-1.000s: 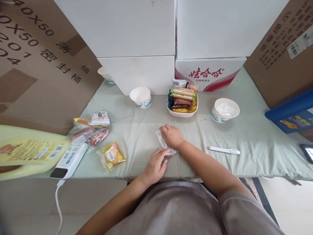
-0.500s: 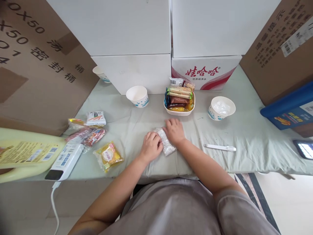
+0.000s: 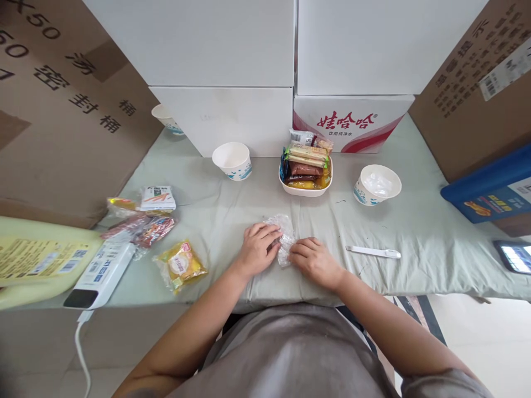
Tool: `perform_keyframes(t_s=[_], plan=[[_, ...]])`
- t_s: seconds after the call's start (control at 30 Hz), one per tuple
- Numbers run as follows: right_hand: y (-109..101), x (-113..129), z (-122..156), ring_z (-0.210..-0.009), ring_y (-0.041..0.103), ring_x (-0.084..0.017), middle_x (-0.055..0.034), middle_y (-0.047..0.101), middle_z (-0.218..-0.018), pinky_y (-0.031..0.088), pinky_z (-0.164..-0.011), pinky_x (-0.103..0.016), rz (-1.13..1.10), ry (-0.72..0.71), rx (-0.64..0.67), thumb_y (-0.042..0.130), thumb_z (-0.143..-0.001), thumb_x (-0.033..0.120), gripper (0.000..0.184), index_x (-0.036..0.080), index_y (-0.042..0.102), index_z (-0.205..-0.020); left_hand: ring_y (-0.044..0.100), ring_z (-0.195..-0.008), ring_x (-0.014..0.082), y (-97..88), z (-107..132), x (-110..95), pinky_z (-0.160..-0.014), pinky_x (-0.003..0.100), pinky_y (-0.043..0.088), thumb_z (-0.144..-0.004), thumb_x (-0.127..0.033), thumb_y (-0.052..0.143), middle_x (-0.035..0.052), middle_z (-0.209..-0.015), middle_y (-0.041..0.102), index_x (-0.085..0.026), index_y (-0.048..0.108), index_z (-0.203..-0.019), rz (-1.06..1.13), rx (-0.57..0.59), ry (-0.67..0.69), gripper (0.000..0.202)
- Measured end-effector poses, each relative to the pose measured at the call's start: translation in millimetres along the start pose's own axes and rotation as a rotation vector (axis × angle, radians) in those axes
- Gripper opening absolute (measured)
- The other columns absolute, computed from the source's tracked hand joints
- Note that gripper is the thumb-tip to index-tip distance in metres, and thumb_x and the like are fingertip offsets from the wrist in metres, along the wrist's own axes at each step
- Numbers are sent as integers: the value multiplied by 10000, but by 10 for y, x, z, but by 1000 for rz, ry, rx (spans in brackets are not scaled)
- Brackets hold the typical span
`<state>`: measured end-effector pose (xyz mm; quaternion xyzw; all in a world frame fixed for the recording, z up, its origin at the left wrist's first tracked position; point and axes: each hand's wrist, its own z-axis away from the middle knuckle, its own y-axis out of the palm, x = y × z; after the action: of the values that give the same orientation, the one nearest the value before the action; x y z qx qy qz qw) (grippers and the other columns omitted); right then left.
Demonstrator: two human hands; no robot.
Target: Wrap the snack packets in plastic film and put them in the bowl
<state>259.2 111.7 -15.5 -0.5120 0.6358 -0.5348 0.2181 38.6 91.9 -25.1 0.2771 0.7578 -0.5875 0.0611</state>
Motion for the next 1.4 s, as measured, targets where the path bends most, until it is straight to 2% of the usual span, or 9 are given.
perform_keyframes(t_s=[0.2, 0.4, 0.53, 0.67, 0.87, 1.07, 1.13, 1.23, 1.4], plan=[[-146, 105, -220, -893, 608, -170, -75, 676, -919, 465, -800, -310, -160, -23, 49, 413, -976, 188, 205, 171, 617, -993, 544, -1139, 241, -18, 22, 37, -993, 444, 397, -867, -211, 551, 57, -1197, 663, -236, 623, -1152, 180, 50, 85, 296], [-16, -151, -644, -773, 627, -157, -75, 668, -957, 411, -650, -251, -21, 328, 117, 383, -987, 236, 240, 182, 604, -1062, 506, -1235, 241, 33, 23, 109, -1025, 444, 413, -767, -66, 473, 128, -1356, 509, -198, 373, -1382, 249, -43, -3, 637], [181, -262, -831, -723, 607, -181, -100, 650, -920, 363, -599, -272, 176, 466, 231, 399, -968, 225, 246, 157, 633, -1006, 516, -1208, 216, 48, 26, 124, -1038, 426, 416, -790, -52, 435, 140, -1322, 512, -172, 368, -1367, 260, -100, 0, 593], [255, -292, -813, -803, 594, -206, -116, 636, -964, 393, -666, -293, 185, 468, 195, 393, -969, 253, 267, 156, 632, -1041, 531, -1136, 227, 53, 9, 112, -986, 421, 449, -911, -188, 438, 114, -1212, 570, -176, 564, -1152, 194, -73, -3, 272], [207, -282, -665, -1134, 503, -281, -149, 606, -1177, 387, -969, -432, 142, 361, -194, 474, -926, 227, 234, 156, 645, -1068, 526, -1016, 254, 95, -22, 104, -921, 441, 475, -843, -185, 578, 97, -1053, 605, -177, 634, -957, 50, -155, -69, 128], [325, -44, -420, -1230, 504, -218, -107, 607, -1286, 426, -1012, -379, 25, 84, 20, 499, -935, 234, 302, 160, 595, -1212, 565, -1017, 228, 105, 9, 230, -870, 403, 518, -779, -49, 466, 86, -1038, 592, -192, 559, -964, 198, -297, -125, 251], [169, -116, -334, -1098, 591, -171, -51, 670, -1189, 483, -933, -317, 53, 87, 13, 466, -947, 216, 242, 207, 642, -1114, 577, -1017, 219, 103, 14, 257, -847, 386, 529, -805, -78, 461, 80, -1036, 589, -196, 546, -968, 242, -302, -145, 219], [-368, -442, -198, -962, 636, -137, -9, 710, -1062, 515, -854, -265, 143, 220, -154, 422, -947, 207, 260, 272, 659, -1032, 574, -1030, 228, 97, 9, 257, -889, 413, 513, -843, -136, 485, 79, -1041, 597, -201, 567, -939, 204, -259, -106, 141], [-1264, -1230, -50, -1228, 493, -321, -211, 576, -1270, 341, -1032, -536, 352, 637, -391, 261, -992, 251, 426, 112, 592, -1223, 581, -1006, 235, 80, -37, 219, -873, 417, 510, -866, -200, 510, 79, -1038, 617, -203, 604, -898, 141, -217, -64, 99]])
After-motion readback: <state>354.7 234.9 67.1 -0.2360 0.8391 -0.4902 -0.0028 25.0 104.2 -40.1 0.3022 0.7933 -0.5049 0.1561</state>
